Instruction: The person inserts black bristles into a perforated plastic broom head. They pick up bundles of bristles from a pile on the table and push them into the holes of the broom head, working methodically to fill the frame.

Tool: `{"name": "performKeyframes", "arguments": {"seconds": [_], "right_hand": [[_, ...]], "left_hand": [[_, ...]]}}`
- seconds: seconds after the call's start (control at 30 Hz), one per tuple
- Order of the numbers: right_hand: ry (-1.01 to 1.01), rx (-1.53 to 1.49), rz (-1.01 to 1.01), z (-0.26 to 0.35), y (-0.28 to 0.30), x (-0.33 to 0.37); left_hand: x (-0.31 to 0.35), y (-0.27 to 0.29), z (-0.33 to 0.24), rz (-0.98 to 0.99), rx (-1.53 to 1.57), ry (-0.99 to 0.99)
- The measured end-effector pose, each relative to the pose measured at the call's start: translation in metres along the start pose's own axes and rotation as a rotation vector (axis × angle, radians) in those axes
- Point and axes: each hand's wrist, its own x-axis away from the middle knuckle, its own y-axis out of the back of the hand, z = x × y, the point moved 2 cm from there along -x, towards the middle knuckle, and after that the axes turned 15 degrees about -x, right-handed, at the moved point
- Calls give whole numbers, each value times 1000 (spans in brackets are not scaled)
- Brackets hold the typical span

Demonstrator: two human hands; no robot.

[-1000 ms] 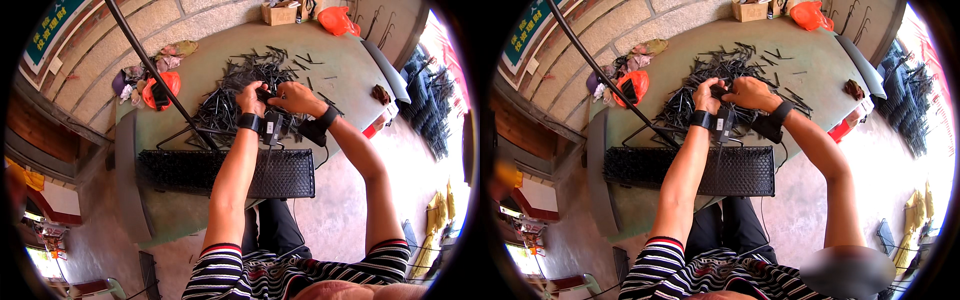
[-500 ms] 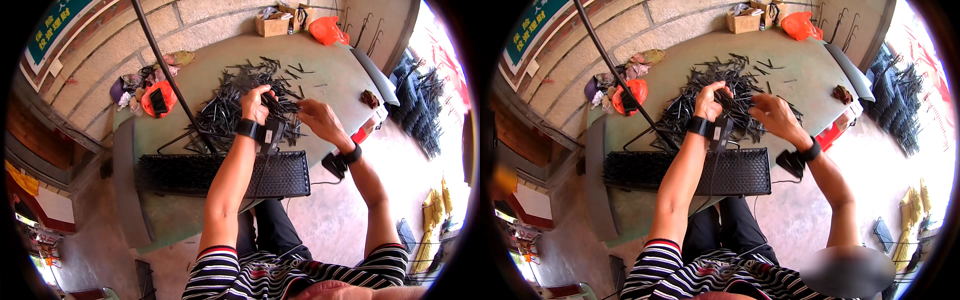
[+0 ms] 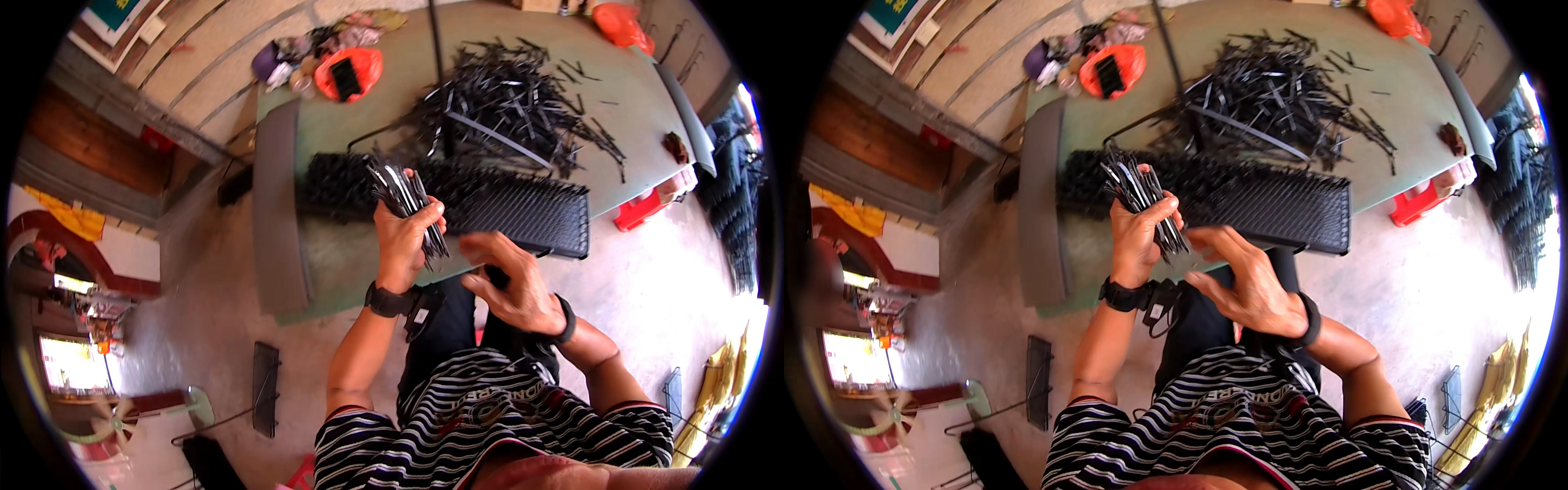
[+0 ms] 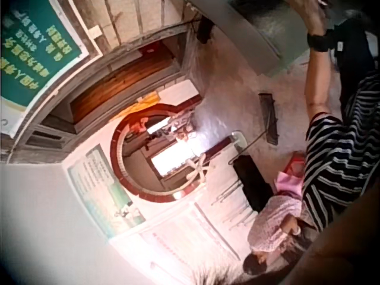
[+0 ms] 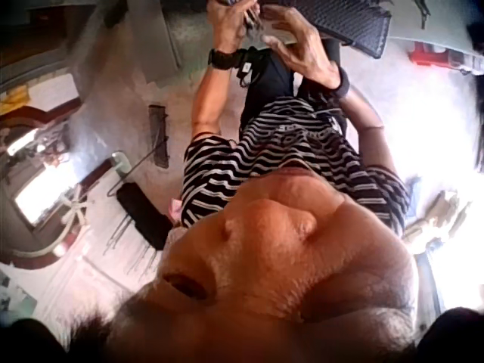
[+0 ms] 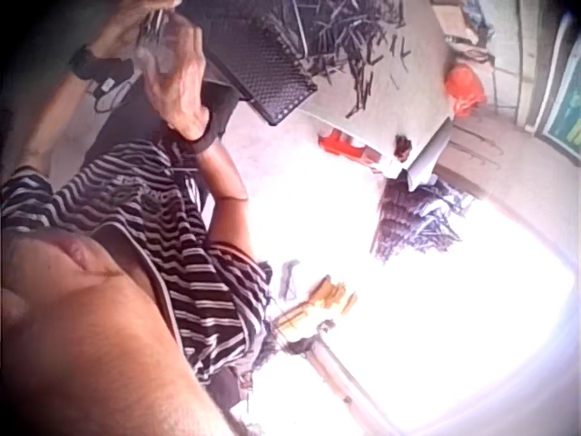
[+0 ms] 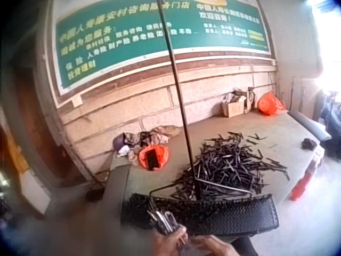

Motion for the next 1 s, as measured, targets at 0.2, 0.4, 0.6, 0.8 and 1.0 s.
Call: {"name": "performKeyframes", "arguments": {"seconds": [0.2, 0.4, 0.6, 0.8, 1.0], "right_hand": [[81, 4, -48, -71, -94, -62], [-126, -198, -2, -116, -145, -86], [-135, -225, -103, -154, -166, -80], [-135, -319, -141, -161, -172, -84], [-176, -392, -114, -171, -174, -89]], "left_hand": [[5, 86, 59, -390, -436, -400], [11, 110, 114, -256, 236, -327], [20, 126, 141, -329, -484, -457], [17, 129, 129, -531, -645, -496], [17, 135, 121, -610, -830, -478]]}}
